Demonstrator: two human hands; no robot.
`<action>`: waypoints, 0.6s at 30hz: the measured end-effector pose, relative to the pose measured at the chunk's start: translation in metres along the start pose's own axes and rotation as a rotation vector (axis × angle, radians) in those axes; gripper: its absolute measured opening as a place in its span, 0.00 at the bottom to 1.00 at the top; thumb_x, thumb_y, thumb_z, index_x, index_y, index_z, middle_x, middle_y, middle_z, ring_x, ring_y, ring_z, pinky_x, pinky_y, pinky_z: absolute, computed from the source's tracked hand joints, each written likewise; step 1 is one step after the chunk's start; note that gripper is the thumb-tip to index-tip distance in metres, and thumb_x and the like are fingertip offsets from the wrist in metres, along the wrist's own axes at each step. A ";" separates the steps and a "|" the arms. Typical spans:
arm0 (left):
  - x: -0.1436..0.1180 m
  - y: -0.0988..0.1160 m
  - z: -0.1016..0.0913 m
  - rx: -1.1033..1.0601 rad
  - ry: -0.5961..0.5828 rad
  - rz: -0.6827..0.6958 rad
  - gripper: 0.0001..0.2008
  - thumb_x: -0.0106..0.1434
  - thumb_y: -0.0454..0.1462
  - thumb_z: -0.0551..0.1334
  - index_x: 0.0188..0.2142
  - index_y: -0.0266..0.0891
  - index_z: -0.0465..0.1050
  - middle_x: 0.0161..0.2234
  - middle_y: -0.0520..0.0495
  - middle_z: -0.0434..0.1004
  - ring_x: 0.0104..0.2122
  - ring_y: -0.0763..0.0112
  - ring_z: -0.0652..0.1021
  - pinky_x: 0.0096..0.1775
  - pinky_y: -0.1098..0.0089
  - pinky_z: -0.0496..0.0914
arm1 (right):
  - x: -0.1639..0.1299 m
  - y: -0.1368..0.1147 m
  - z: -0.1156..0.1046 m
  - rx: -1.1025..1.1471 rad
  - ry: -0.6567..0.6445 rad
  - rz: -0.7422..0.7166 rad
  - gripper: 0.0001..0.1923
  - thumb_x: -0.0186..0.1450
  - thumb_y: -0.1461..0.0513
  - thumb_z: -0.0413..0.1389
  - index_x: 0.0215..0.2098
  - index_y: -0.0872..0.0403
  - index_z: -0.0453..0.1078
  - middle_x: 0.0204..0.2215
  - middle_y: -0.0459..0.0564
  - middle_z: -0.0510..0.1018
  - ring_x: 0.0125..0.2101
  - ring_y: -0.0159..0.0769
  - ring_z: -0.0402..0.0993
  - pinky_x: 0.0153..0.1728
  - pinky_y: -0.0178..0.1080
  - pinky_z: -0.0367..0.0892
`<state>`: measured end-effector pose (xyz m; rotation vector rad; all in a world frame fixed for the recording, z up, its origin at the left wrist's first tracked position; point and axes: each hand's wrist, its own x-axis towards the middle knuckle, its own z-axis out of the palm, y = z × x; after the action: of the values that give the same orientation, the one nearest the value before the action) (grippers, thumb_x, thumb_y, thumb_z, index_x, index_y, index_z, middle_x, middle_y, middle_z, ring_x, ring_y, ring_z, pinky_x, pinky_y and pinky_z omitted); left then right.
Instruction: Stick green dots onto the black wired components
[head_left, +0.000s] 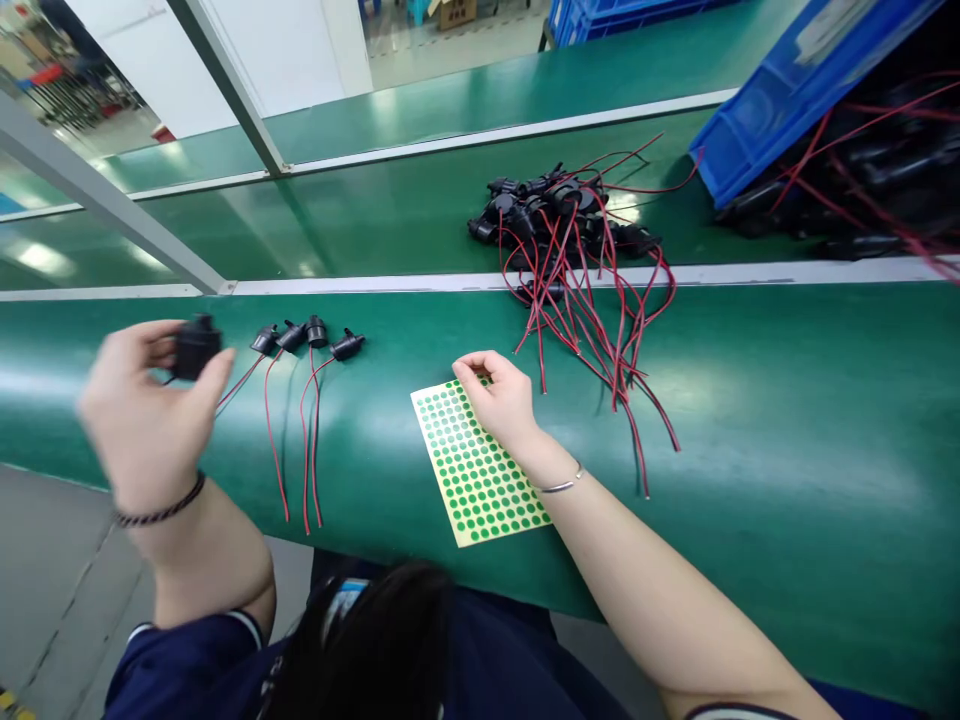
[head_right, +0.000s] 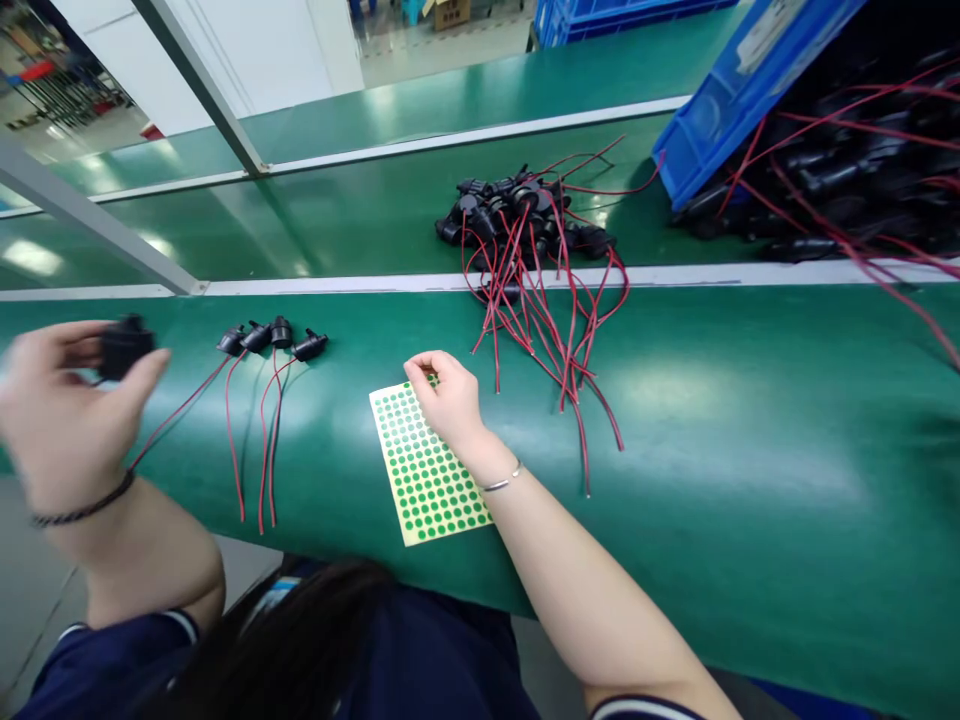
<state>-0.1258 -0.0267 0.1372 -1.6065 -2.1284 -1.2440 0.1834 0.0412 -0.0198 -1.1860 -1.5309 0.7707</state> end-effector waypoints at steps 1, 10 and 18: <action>0.005 -0.002 0.018 0.118 -0.079 0.017 0.24 0.44 0.39 0.75 0.42 0.40 0.75 0.37 0.49 0.76 0.40 0.60 0.75 0.51 0.51 0.70 | 0.000 0.000 -0.001 -0.088 -0.046 -0.068 0.07 0.67 0.59 0.56 0.34 0.52 0.74 0.32 0.50 0.81 0.36 0.40 0.76 0.41 0.44 0.70; 0.027 -0.016 0.123 0.441 -0.568 -0.011 0.18 0.58 0.43 0.63 0.46 0.39 0.72 0.44 0.36 0.77 0.49 0.46 0.74 0.51 0.49 0.68 | 0.000 0.001 -0.010 -0.561 -0.257 -0.235 0.11 0.67 0.64 0.54 0.43 0.52 0.78 0.44 0.55 0.81 0.47 0.49 0.69 0.45 0.50 0.66; -0.040 0.051 0.139 -0.014 -0.625 0.310 0.17 0.59 0.45 0.66 0.44 0.40 0.73 0.46 0.39 0.71 0.51 0.50 0.70 0.56 0.48 0.64 | 0.004 0.007 -0.014 -0.616 -0.234 -0.193 0.14 0.68 0.66 0.51 0.42 0.52 0.79 0.44 0.56 0.81 0.46 0.49 0.68 0.43 0.50 0.65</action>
<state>-0.0223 0.0474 0.0518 -2.4602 -2.0404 -0.7187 0.1986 0.0456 -0.0206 -1.3873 -2.1352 0.3144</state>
